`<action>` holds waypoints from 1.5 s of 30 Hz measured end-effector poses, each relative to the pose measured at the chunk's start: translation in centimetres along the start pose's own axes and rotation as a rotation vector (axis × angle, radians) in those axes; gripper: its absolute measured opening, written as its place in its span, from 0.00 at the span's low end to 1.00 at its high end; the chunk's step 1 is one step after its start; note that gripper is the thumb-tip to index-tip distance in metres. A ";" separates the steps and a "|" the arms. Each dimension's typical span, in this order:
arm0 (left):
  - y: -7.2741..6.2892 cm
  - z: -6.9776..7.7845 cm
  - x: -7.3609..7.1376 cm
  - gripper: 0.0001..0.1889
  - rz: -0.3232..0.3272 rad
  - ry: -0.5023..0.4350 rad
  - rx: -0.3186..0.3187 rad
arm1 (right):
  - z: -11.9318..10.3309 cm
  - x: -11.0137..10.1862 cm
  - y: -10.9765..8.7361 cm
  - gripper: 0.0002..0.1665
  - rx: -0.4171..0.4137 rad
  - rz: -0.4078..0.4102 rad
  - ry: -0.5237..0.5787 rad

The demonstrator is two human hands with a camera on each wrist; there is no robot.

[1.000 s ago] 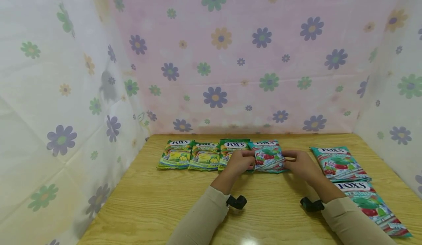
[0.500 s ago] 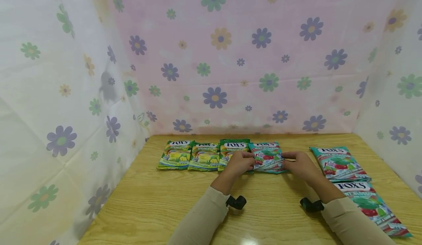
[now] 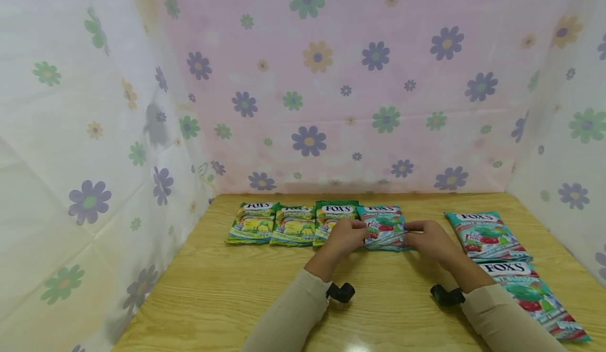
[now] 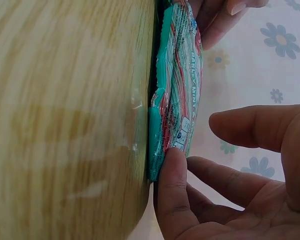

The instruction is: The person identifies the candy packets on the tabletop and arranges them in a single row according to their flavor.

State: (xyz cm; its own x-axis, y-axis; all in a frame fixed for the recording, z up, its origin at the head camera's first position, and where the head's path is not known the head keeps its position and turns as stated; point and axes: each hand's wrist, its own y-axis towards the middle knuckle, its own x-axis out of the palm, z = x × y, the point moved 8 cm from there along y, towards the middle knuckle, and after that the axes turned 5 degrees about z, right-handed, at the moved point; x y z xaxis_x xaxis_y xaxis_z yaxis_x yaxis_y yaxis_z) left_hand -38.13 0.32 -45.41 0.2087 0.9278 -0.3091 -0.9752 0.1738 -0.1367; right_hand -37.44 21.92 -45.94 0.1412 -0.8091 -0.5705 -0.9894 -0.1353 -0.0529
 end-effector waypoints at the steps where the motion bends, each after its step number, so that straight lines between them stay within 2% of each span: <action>1: 0.0 0.1 0.0 0.22 -0.001 0.005 0.003 | 0.0 0.0 0.0 0.32 -0.002 0.000 0.001; 12: -0.1 0.4 0.2 0.22 -0.012 0.063 0.028 | -0.5 -0.1 0.0 0.33 0.003 -0.008 -0.001; 25: -0.3 0.5 0.0 0.22 0.004 0.077 0.030 | -0.7 -0.2 -0.4 0.34 0.023 -0.026 0.025; 31: -0.3 0.7 0.0 0.21 0.018 0.089 0.032 | -0.9 -1.0 -0.8 0.36 0.014 -0.032 0.045; 39: -0.3 1.3 0.1 0.18 0.062 0.096 0.039 | -2.0 -1.9 -1.5 0.38 -0.005 -0.074 0.145; 45: -0.5 2.5 1.0 0.19 0.082 0.089 0.067 | -2.6 -3.6 -2.2 0.39 -0.031 -0.075 0.104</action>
State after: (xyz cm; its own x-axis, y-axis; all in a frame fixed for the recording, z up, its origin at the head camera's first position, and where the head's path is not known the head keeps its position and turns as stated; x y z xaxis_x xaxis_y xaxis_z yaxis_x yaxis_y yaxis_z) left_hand -37.64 2.02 -43.35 0.1306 0.9074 -0.3995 -0.9914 0.1227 -0.0454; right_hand -35.71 23.61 -41.66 0.2190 -0.8506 -0.4780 -0.9746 -0.2139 -0.0659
